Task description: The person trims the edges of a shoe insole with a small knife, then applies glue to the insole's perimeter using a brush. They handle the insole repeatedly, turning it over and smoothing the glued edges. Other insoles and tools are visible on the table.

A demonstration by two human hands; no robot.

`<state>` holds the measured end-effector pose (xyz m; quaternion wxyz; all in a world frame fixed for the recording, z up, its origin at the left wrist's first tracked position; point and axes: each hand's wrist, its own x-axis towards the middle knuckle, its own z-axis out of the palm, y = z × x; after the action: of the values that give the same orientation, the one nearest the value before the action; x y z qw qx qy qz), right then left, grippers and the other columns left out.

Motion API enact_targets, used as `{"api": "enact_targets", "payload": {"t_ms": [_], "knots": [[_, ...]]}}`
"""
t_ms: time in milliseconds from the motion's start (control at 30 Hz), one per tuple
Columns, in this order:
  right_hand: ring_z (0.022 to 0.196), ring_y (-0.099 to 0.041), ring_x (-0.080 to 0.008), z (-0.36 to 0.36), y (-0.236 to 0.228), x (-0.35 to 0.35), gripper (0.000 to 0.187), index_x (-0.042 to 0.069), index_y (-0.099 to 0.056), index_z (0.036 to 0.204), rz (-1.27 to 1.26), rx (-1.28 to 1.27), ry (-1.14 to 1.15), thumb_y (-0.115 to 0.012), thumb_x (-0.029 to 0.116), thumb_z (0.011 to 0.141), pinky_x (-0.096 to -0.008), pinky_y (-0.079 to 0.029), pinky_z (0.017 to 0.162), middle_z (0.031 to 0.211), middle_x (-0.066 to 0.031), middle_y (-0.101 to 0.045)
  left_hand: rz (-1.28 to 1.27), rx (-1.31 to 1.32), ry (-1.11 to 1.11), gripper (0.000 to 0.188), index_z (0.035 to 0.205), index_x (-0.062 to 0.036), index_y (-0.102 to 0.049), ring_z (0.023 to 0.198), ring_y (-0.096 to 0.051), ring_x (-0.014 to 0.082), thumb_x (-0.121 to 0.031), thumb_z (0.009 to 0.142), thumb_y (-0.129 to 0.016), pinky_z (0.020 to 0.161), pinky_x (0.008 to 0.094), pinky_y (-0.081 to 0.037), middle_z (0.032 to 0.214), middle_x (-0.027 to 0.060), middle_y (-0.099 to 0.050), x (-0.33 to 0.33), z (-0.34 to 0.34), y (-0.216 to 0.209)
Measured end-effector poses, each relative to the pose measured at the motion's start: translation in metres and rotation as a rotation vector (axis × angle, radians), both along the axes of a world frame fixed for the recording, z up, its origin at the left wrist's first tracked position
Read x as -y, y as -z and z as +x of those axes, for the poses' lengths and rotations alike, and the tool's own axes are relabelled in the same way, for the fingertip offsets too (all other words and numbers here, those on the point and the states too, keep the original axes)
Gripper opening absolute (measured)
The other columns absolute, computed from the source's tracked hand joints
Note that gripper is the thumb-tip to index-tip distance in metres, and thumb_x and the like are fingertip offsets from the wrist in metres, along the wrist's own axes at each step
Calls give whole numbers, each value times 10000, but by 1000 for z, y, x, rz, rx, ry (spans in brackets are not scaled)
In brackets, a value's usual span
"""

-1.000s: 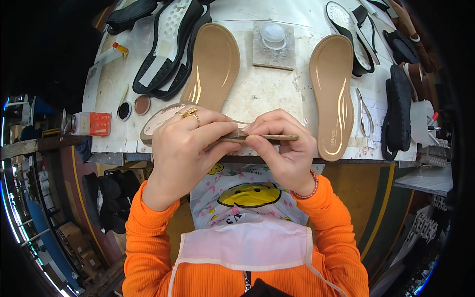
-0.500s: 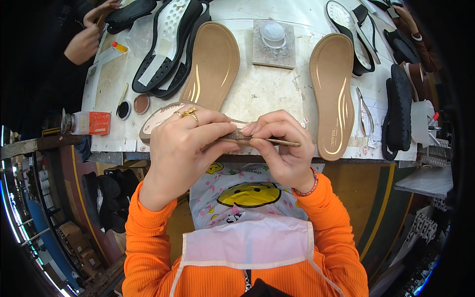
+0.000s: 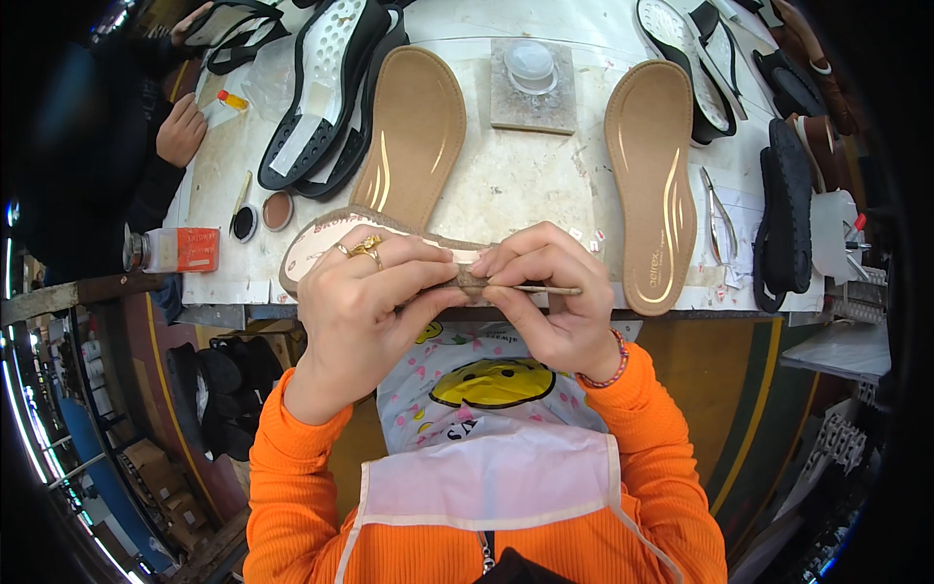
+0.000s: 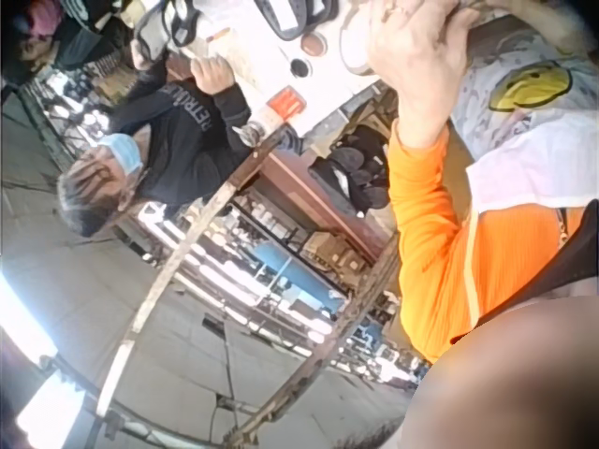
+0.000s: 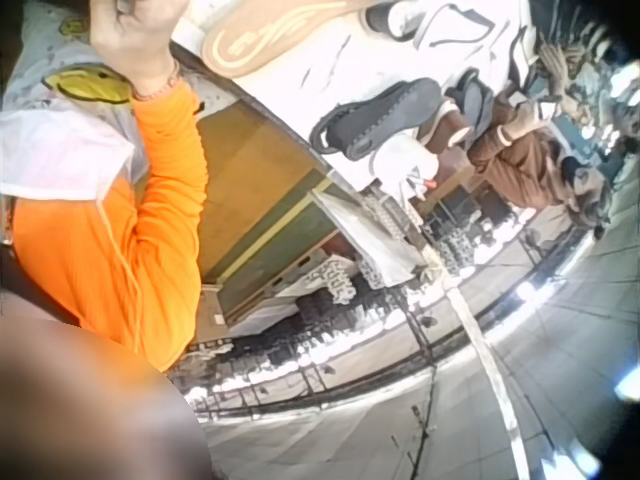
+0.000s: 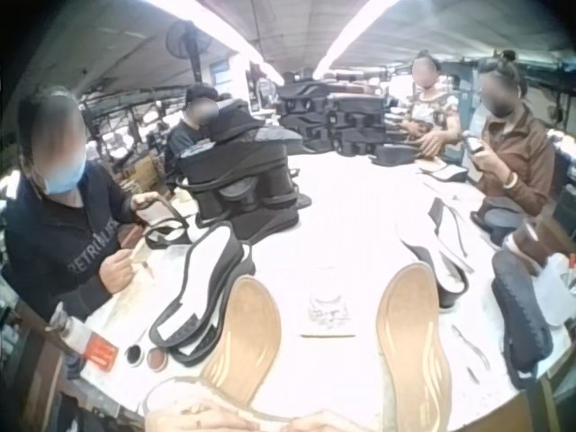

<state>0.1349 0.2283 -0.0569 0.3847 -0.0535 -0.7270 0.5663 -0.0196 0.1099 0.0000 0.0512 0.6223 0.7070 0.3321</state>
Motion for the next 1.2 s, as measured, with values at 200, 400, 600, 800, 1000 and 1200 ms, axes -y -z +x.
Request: {"api": "enact_targets", "payload": {"t_ms": [200, 400, 600, 800, 1000, 1200], "knots": [[828, -643, -153, 0, 1, 0, 68, -13, -627, 866, -221, -80, -2, -661, -50, 820, -247, -511, 725, 889, -108, -638, -6, -25, 8, 187, 776, -87, -710, 706, -624, 204, -147, 630, -809, 627, 300, -476, 821, 0, -692, 0, 0, -1], [874, -637, -116, 8, 1, 1, 172, -38, -610, 1092, -521, -53, 30, -570, 38, 942, -230, -509, 776, 897, -97, -665, 36, -51, 30, 180, 773, -87, -707, 690, -619, 199, -153, 639, -807, 630, 302, -469, 808, 4, -689, -2, -2, 0], [879, -652, -127, 15, 1, -6, 242, -31, -620, 1152, -299, 114, 113, -589, 63, 931, -261, -511, 803, 958, -123, -699, 34, -46, 31, 171, 766, -91, -703, 682, -615, 193, -172, 652, -802, 625, 298, -455, 801, -5, -686, -2, -2, 0], [934, -658, -208, 25, 1, -9, 397, -22, -634, 1122, 49, 208, 142, -736, 1, 739, -316, -505, 837, 1007, -122, -699, 10, -48, 12, 168, 765, -96, -698, 687, -609, 192, -181, 658, -796, 625, 299, -451, 793, -18, -679, -1, 0, -1], [852, -637, -266, 16, 13, -5, 427, 22, -674, 1044, 270, 265, 290, -693, -55, 624, -346, -508, 750, 900, -114, -684, -7, -48, 53, 200, 800, -47, -711, 684, -667, 193, -106, 645, -821, 614, 269, -488, 823, 53, -705, 0, -2, -4], [820, -641, -264, 13, 15, -3, 394, 18, -686, 1009, 271, 268, 318, -684, -61, 623, -337, -507, 738, 875, -111, -692, 26, -47, 11, 160, 753, -107, -695, 693, -605, 199, -186, 655, -794, 622, 306, -455, 789, -30, -672, 1, 0, 1]]}}
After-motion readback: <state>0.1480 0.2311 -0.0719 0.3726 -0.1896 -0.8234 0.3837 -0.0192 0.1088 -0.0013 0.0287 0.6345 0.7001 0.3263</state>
